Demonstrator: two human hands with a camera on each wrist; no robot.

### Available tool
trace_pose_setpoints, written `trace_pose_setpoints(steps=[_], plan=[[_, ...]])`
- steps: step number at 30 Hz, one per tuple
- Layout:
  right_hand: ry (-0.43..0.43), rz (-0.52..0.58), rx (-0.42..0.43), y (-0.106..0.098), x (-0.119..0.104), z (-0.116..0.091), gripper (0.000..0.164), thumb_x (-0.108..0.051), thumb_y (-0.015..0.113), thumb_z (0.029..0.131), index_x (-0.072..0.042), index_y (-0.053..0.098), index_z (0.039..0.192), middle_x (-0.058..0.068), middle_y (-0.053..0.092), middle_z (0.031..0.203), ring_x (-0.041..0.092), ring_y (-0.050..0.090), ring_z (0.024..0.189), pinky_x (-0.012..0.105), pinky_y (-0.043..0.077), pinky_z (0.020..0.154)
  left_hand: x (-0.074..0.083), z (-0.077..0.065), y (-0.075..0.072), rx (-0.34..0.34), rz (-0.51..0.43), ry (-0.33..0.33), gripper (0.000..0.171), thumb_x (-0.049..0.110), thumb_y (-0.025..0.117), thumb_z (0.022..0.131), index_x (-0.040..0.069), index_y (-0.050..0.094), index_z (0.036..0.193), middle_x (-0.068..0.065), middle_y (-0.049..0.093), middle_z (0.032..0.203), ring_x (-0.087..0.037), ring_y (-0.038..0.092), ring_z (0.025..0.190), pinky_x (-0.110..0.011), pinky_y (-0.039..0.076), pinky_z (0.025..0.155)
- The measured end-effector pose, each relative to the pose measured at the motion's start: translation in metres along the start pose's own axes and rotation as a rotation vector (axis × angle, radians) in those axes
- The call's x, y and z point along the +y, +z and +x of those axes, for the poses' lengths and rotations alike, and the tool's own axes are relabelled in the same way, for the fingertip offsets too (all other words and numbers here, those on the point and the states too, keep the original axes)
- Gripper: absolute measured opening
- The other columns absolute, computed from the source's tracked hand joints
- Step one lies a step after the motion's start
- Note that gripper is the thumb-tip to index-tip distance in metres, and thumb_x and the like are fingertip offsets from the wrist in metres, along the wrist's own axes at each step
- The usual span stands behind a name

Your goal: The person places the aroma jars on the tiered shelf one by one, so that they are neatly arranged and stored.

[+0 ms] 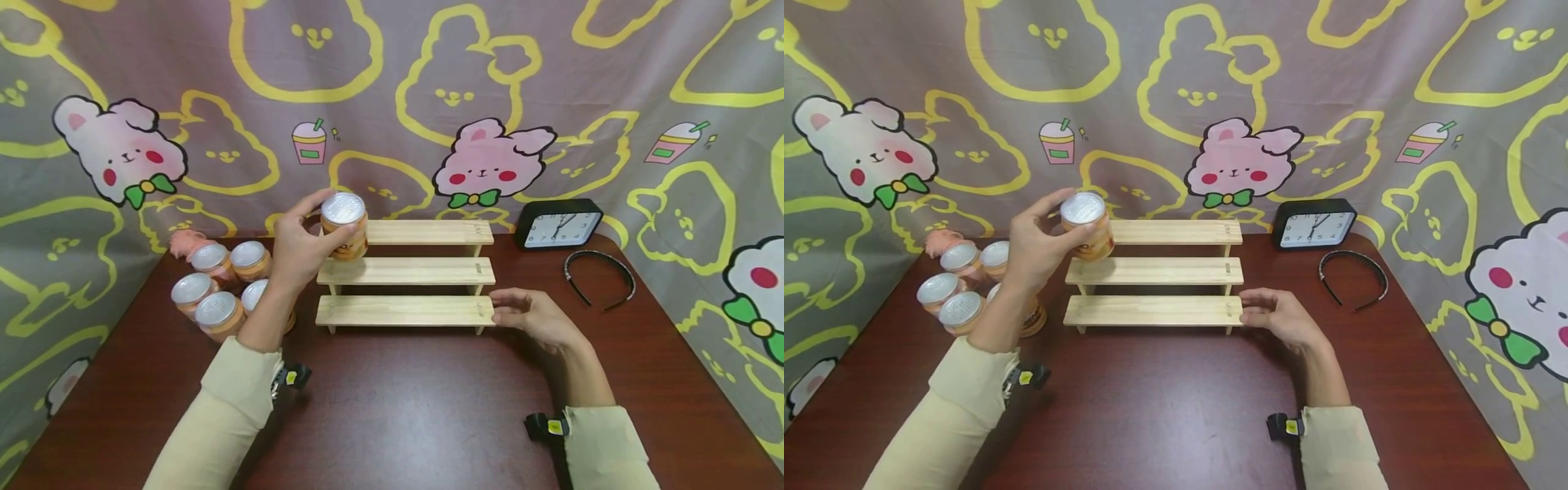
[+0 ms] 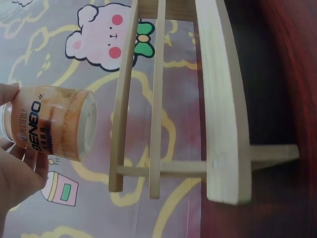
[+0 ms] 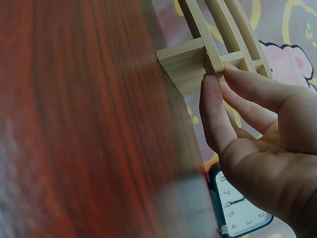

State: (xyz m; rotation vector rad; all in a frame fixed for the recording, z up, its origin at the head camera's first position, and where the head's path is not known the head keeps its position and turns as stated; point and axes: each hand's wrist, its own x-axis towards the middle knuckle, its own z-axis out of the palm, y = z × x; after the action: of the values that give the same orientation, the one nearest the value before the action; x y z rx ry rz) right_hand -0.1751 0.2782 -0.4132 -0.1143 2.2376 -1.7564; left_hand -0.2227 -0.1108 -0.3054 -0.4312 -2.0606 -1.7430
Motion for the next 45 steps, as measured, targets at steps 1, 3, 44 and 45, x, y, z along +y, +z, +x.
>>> trace_pose_setpoints(steps=[1, 3, 44, 45], plan=[[0.001, -0.002, 0.001, 0.000, 0.000, 0.000, 0.054, 0.003, 0.072, 0.091, 0.016, 0.049, 0.137, 0.027, 0.065, 0.122, 0.011, 0.066, 0.101, 0.025, 0.056, 0.084, 0.000, 0.001, 0.002, 0.001, -0.003, 0.005, 0.059, 0.002, 0.087, 0.077, -0.005, 0.064, 0.131, -0.014, 0.064, 0.132, -0.019, 0.061, 0.103, -0.026, 0.052, 0.085], [0.006, -0.006, 0.004, 0.000, 0.000, 0.000, 0.053, 0.003, 0.072, 0.091, 0.016, 0.049, 0.137, 0.027, 0.065, 0.122, 0.011, 0.066, 0.101, 0.026, 0.056, 0.084, 0.000, 0.003, 0.006, 0.004, -0.014, 0.014, 0.058, 0.002, 0.087, 0.077, -0.005, 0.065, 0.130, -0.015, 0.064, 0.130, -0.020, 0.061, 0.106, -0.028, 0.051, 0.088], [0.004, 0.011, -0.006, 0.000, 0.002, 0.000, 0.053, 0.001, 0.072, 0.092, 0.016, 0.049, 0.136, 0.028, 0.063, 0.126, 0.012, 0.067, 0.102, 0.026, 0.056, 0.085, 0.003, 0.023, 0.091, -0.116, -0.041, -0.038, 0.059, 0.014, 0.087, 0.081, 0.000, 0.064, 0.133, -0.012, 0.064, 0.131, -0.023, 0.062, 0.106, -0.032, 0.053, 0.091], [0.000, 0.006, -0.007, -0.001, 0.002, 0.000, 0.053, 0.000, 0.072, 0.092, 0.017, 0.049, 0.137, 0.028, 0.062, 0.127, 0.011, 0.067, 0.103, 0.025, 0.056, 0.085, 0.004, 0.024, 0.093, -0.120, -0.037, -0.038, 0.059, 0.014, 0.087, 0.081, -0.001, 0.064, 0.133, -0.012, 0.063, 0.131, -0.023, 0.062, 0.107, -0.032, 0.053, 0.092]])
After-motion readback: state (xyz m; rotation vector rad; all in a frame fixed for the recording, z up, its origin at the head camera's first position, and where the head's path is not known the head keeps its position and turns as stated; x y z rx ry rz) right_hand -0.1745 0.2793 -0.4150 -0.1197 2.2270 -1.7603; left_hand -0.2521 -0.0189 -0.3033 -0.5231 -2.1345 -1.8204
